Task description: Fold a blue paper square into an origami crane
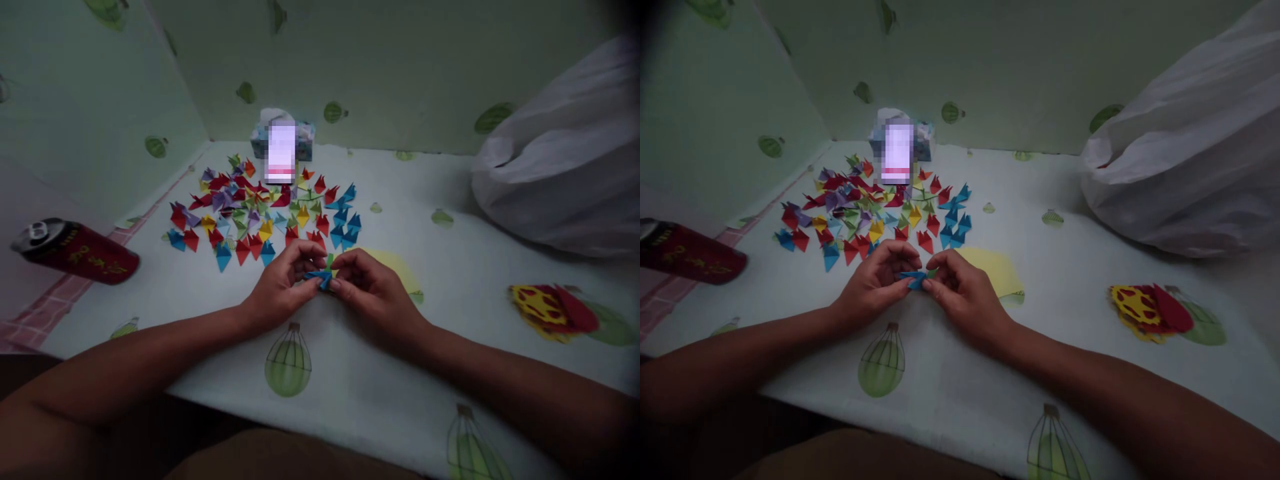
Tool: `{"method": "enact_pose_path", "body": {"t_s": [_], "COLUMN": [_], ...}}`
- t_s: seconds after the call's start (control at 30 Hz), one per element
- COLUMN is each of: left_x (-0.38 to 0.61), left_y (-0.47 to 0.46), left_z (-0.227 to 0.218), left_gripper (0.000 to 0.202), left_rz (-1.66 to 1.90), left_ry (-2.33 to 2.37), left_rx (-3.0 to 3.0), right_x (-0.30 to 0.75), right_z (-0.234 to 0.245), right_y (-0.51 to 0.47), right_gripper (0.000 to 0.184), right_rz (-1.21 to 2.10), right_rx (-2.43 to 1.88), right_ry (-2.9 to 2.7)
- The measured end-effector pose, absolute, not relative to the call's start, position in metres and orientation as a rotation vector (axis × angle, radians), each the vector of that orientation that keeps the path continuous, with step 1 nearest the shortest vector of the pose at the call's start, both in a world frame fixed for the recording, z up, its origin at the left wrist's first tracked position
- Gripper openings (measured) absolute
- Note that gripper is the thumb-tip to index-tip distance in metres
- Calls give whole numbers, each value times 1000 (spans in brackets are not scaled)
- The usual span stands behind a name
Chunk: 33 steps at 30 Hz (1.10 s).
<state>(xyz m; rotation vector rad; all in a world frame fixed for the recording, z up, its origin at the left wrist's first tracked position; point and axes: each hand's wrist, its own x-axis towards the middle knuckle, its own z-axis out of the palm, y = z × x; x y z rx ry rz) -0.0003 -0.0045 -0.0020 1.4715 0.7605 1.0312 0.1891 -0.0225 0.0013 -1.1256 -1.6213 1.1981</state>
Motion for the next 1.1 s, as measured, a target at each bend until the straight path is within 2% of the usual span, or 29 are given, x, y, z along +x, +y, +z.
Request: {"method": "enact_pose_path", "body": {"t_s": [0.13,0.33,0.53,0.83,1.1], "left_x": [-2,-4,2,1,0], "left_y": [-1,0,-4,-6,-5], "left_z": [1,4,3,4,5], "left_gripper": [36,33,44,33,14], "left_rz": [991,1008,983,977,939], "left_ry": [700,685,783,826,840], "left_rx": [1426,1391,1325,1416,1470], "right_x": [190,189,186,184,185], "right_z": [5,7,2,3,0], "right_y": [-18,-21,-25,-24,-24], "right_gripper": [14,21,25,21,23], "right_rz": [1177,1586,1619,1692,1650], "right_rx": [-1139,-1099,-1019,-1006,-1020], "right_ry": [-1694,-1370,-1188,-1235,-1271]}}
